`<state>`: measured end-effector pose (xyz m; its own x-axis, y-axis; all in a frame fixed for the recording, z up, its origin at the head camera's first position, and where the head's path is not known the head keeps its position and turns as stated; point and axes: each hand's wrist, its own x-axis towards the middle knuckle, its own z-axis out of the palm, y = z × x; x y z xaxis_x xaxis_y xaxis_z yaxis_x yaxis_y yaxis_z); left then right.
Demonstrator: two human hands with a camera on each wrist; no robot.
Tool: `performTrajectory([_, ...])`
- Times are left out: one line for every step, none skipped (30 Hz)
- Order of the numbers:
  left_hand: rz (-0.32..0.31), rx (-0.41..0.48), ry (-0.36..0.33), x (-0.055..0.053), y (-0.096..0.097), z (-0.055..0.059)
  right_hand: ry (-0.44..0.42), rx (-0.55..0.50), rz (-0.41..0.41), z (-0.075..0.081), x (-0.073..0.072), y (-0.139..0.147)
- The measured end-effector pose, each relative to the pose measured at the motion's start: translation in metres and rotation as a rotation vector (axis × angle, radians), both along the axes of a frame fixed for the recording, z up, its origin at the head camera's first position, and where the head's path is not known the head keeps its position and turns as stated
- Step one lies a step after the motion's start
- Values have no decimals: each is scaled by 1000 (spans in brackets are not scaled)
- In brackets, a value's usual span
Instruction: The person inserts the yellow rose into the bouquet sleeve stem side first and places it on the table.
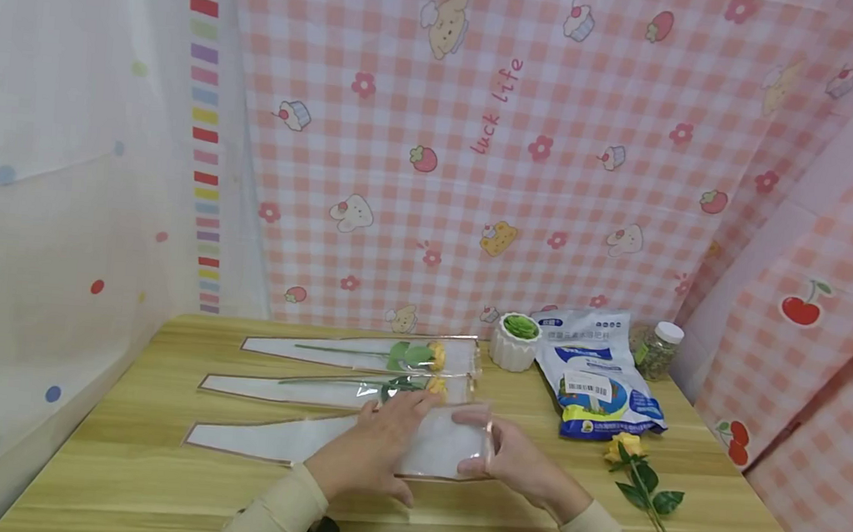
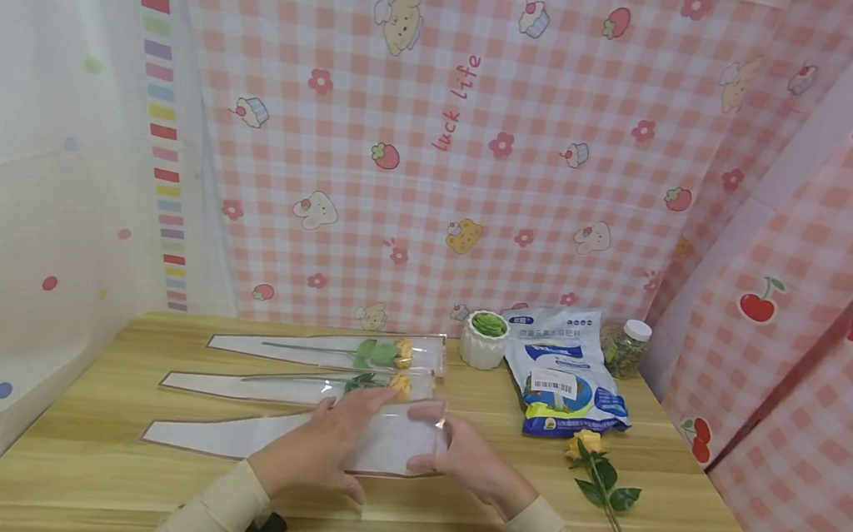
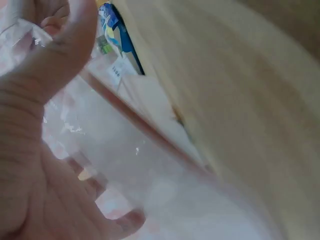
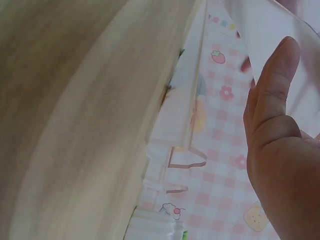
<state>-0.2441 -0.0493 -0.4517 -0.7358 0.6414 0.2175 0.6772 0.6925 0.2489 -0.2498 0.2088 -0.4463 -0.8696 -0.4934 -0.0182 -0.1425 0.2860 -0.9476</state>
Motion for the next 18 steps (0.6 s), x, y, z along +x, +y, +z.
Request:
performTrajectory([-1,-6,13,0,0,-2,-13,-12,6,1,0,0])
performTrajectory([1,-9,30,-1,0,-3,-22,-18,13,2,0,0])
performTrajectory([12,-19,52,-1,-1,-5,-34,-27,19,3,0,1])
performTrajectory([22,-31,78,-1,-1,-6,-50,-40,25,4,1,1])
performTrajectory([32,-45,105,-2,-2,-8,-63,-53,32,4,1,2])
performTrajectory([38,-57,131,-2,-2,-9,-72,-68,44,5,1,2])
performTrajectory([41,-68,152,-2,-2,-10,-76,-75,47,6,1,3])
performTrajectory([42,-69,164,-2,-2,-11,-82,-78,47,7,1,3])
performTrajectory([41,-69,174,-2,-3,-11,-85,-79,40,8,1,3])
performTrajectory([39,-73,182,-2,-3,-12,-85,-74,29,10,0,4])
performTrajectory([38,-78,185,-2,-3,-11,-83,-68,21,11,0,5])
performTrajectory([38,-80,188,-2,-3,-11,-84,-59,9,13,0,7])
performTrajectory([40,-81,182,-2,-3,-11,-83,-56,1,15,0,9])
performTrajectory([44,-82,176,-3,-3,-10,-87,-54,-6,17,0,11])
performTrajectory([48,-82,166,-3,-3,-9,-91,-53,-12,19,0,15])
performTrajectory([53,-83,153,-4,-3,-8,-96,-56,-14,22,0,19])
performTrajectory([56,-80,143,-5,-3,-8,-102,-60,-12,25,1,22])
performTrajectory([58,-75,134,-5,-3,-7,-107,-60,-15,28,2,27])
